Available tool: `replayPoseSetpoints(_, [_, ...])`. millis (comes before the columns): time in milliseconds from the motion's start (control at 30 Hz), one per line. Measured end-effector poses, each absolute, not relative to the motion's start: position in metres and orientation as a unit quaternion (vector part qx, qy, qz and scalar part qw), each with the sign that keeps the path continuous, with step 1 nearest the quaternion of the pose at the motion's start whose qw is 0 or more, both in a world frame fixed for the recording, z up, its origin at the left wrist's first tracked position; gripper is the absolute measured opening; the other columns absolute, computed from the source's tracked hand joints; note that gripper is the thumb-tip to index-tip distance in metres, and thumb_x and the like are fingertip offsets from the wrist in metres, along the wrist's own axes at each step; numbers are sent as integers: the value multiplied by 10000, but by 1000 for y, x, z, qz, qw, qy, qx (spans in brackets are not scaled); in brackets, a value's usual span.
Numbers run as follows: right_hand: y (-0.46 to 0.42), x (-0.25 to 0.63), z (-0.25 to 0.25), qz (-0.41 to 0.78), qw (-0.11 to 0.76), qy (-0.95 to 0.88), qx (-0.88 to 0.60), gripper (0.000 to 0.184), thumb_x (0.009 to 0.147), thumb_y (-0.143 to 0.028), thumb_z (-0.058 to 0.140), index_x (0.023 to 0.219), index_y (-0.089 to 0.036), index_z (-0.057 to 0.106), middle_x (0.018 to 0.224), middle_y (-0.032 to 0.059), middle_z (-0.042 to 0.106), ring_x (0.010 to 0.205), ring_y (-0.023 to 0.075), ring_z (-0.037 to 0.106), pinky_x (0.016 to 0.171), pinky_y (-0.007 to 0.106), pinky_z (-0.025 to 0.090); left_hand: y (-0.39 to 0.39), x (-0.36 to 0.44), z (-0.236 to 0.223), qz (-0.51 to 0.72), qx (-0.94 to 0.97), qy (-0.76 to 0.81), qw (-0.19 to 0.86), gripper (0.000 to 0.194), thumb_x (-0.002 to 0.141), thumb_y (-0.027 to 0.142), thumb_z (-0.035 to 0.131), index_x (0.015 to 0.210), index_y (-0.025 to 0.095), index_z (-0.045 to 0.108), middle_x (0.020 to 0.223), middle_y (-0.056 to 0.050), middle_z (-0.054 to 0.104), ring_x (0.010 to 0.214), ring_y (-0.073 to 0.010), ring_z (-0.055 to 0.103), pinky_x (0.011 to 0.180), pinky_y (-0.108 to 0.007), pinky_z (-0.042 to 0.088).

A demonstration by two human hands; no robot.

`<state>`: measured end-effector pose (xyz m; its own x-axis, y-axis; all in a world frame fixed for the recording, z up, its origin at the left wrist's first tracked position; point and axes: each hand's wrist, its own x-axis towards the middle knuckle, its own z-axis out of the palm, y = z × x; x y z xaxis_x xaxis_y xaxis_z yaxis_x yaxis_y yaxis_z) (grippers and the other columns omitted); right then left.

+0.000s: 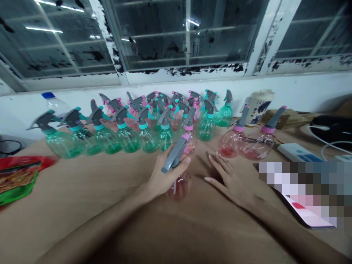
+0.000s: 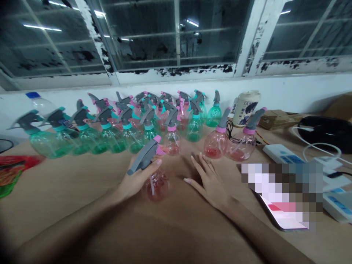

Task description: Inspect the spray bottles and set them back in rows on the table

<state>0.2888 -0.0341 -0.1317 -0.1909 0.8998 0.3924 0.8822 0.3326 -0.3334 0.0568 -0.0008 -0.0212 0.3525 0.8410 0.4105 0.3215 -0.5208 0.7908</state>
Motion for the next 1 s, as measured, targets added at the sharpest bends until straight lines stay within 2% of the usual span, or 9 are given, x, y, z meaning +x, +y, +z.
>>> replayPoseSetpoints(167, [-34,291,-138,12,210,-793,-571,612,890,-565,381,1425,-276,310,1536,88,189,1401,276,127,1099,538,207,0,60,-17,421,765,373,313,193,784,294,580,969,239,567,809,-14,658,700,-177,630,648,-302,496])
replayPoseSetpoints(400, [-33,291,-135,22,186,-790,-584,642,885,-596,353,1416,-234,339,1531,105,202,1404,267,125,1112,515,180,0,64,-14,418,754,393,318,139,759,336,592,809,223,527,624,21,549,563,-151,533,578,-292,450])
replayPoseSetpoints(633, [-34,289,-134,17,203,-787,-582,627,881,-590,371,1401,-239,371,1530,96,211,1399,274,154,1112,512,188,0,63,-13,422,760,396,296,115,775,327,566,786,221,522,610,37,502,534,-129,483,545,-267,414])
replayPoseSetpoints(733, [-36,288,-130,18,235,-778,-582,652,884,-571,388,1435,-236,293,1520,94,246,1393,265,186,1110,503,217,-1,64,-13,412,748,408,325,164,774,347,582,875,223,546,606,35,528,536,-142,509,556,-277,427])
replayPoseSetpoints(867, [-39,286,-122,11,304,-754,-582,704,890,-533,418,1471,-235,155,1515,86,262,1397,236,183,1114,478,244,-3,64,-16,407,749,406,330,213,805,346,563,980,225,546,749,-8,632,661,-179,583,671,-320,462])
replayPoseSetpoints(1000, [-41,285,-122,15,301,-763,-572,693,902,-517,404,1475,-238,131,1510,88,276,1398,226,179,1119,481,230,-3,64,-16,407,747,398,342,214,818,329,549,1006,228,529,796,-16,650,714,-182,606,699,-312,473])
